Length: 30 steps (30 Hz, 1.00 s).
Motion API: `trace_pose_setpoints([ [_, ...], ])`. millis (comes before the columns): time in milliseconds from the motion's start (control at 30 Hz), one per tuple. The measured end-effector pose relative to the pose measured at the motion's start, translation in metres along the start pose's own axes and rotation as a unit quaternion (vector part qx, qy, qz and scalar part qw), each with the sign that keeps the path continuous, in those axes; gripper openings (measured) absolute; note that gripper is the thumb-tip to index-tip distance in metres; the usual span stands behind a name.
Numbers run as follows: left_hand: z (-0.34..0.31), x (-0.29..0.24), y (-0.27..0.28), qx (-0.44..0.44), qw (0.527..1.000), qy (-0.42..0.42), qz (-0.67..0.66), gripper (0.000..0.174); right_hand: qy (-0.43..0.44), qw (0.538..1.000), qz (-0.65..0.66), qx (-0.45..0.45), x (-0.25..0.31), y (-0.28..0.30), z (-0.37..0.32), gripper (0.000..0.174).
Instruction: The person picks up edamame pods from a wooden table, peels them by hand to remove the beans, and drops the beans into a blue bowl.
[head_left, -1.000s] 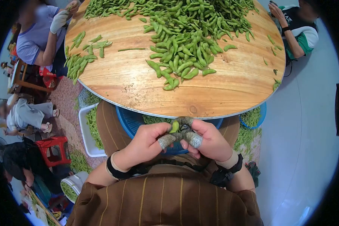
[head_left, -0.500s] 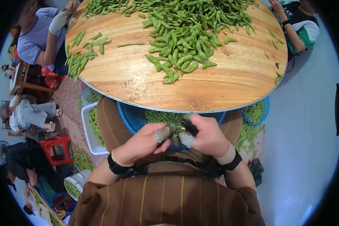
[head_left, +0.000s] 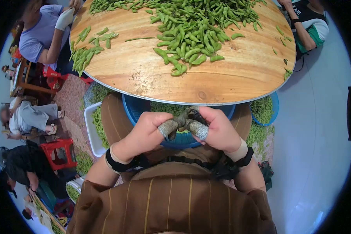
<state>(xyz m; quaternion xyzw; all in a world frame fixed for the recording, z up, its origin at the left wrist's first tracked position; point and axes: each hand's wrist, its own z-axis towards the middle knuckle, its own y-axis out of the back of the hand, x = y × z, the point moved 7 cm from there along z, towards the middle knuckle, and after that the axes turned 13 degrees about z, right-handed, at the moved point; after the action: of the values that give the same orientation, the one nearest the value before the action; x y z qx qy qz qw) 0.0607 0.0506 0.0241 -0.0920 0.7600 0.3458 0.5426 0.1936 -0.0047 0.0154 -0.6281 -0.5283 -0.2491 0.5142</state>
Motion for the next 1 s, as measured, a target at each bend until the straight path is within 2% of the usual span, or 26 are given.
trace_pose_setpoints([
  [33,-0.001,0.004,-0.005,0.043,0.990,0.078,-0.110,0.026,0.000,1.000,-0.001,0.001,0.001,-0.003,0.000,0.021],
  [67,0.000,0.001,-0.007,0.059,0.975,0.109,-0.183,0.031,0.062,0.998,-0.005,0.006,0.011,-0.008,0.001,0.021],
  [100,0.000,0.003,-0.007,0.058,0.975,0.108,-0.183,0.031,0.124,0.992,-0.010,0.010,0.020,-0.011,-0.001,0.021],
  [133,-0.001,0.004,-0.016,0.102,0.920,0.122,-0.357,0.033,0.137,0.989,-0.062,0.004,0.022,-0.010,-0.002,0.021],
  [167,-0.003,0.000,-0.024,0.143,0.833,0.131,-0.519,0.035,0.138,0.988,-0.063,0.004,0.021,-0.011,-0.002,0.021],
  [233,-0.004,0.003,-0.027,0.122,0.824,0.165,-0.528,0.036,0.268,0.949,-0.163,0.012,0.035,-0.018,-0.006,0.020],
  [300,-0.003,0.022,-0.035,0.148,0.851,0.147,-0.483,0.038,0.258,0.947,-0.192,-0.010,0.020,-0.014,-0.004,0.019],
  [333,-0.005,0.040,-0.032,0.080,0.917,0.218,-0.323,0.038,0.248,0.943,-0.221,-0.032,0.010,-0.011,-0.004,0.018],
  [367,-0.005,0.048,-0.039,0.076,0.919,0.214,-0.323,0.038,0.158,0.967,-0.195,-0.054,-0.009,-0.005,0.000,0.017],
  [400,-0.002,0.057,-0.036,0.013,0.972,0.132,-0.193,0.039,0.055,0.994,-0.071,-0.058,-0.030,0.000,0.005,0.018],
  [433,-0.003,0.051,-0.030,-0.051,0.996,0.050,-0.057,0.040,-0.052,0.995,0.056,-0.061,-0.052,0.000,0.006,0.019],
  [500,-0.007,0.054,-0.028,-0.041,0.992,0.077,-0.093,0.038,-0.046,0.996,0.071,-0.028,-0.055,-0.002,0.007,0.019],
  [533,-0.009,0.061,-0.037,0.047,0.943,0.166,-0.284,0.038,-0.040,0.995,0.087,0.003,-0.055,-0.006,0.008,0.019],
  [567,-0.014,0.062,-0.050,0.131,0.843,0.245,-0.460,0.037,-0.042,0.995,0.087,0.004,-0.053,-0.006,0.008,0.019],
  [633,-0.009,0.066,-0.051,0.132,0.842,0.250,-0.459,0.035,0.046,0.993,-0.106,-0.023,-0.035,-0.004,0.006,0.015],
  [667,-0.007,0.067,-0.052,0.134,0.843,0.253,-0.456,0.033,0.043,0.993,-0.108,-0.022,-0.042,0.000,0.010,0.015],
  [700,-0.005,0.066,-0.057,0.133,0.841,0.252,-0.459,0.033,0.093,0.978,-0.184,-0.026,-0.042,0.003,0.017,0.015],
  [733,-0.002,0.071,-0.057,0.099,0.895,0.264,-0.347,0.032,0.143,0.955,-0.257,-0.030,-0.040,0.004,0.019,0.016],
  [767,-0.001,0.076,-0.052,0.064,0.933,0.271,-0.229,0.031,0.141,0.955,-0.258,-0.030,-0.044,0.006,0.019,0.016],
  [800,0.000,0.079,-0.052,0.065,0.932,0.273,-0.231,0.031,0.050,0.982,-0.173,-0.052,-0.050,0.007,0.021,0.019],
  [833,-0.002,0.081,-0.057,0.094,0.908,0.286,-0.291,0.034,-0.043,0.993,-0.086,-0.074,-0.061,0.009,0.022,0.023],
  [867,-0.004,0.084,-0.061,0.122,0.880,0.297,-0.349,0.037,-0.047,0.993,-0.086,-0.073,-0.068,0.010,0.024,0.023],
  [900,-0.006,0.086,-0.065,0.151,0.849,0.306,-0.405,0.039,-0.008,0.985,-0.150,-0.084,-0.070,0.012,0.028,0.025],
  [933,-0.006,0.093,-0.064,0.152,0.849,0.303,-0.406,0.039,0.033,0.971,-0.216,-0.094,-0.068,0.014,0.030,0.028],
  [967,-0.010,0.098,-0.071,0.176,0.801,0.315,-0.477,0.041,0.035,0.970,-0.221,-0.095,-0.068,0.017,0.031,0.028],
  [1000,-0.011,0.093,-0.075,0.200,0.748,0.324,-0.543,0.043,0.086,0.956,-0.267,-0.085,-0.058,0.013,0.031,0.028],
])
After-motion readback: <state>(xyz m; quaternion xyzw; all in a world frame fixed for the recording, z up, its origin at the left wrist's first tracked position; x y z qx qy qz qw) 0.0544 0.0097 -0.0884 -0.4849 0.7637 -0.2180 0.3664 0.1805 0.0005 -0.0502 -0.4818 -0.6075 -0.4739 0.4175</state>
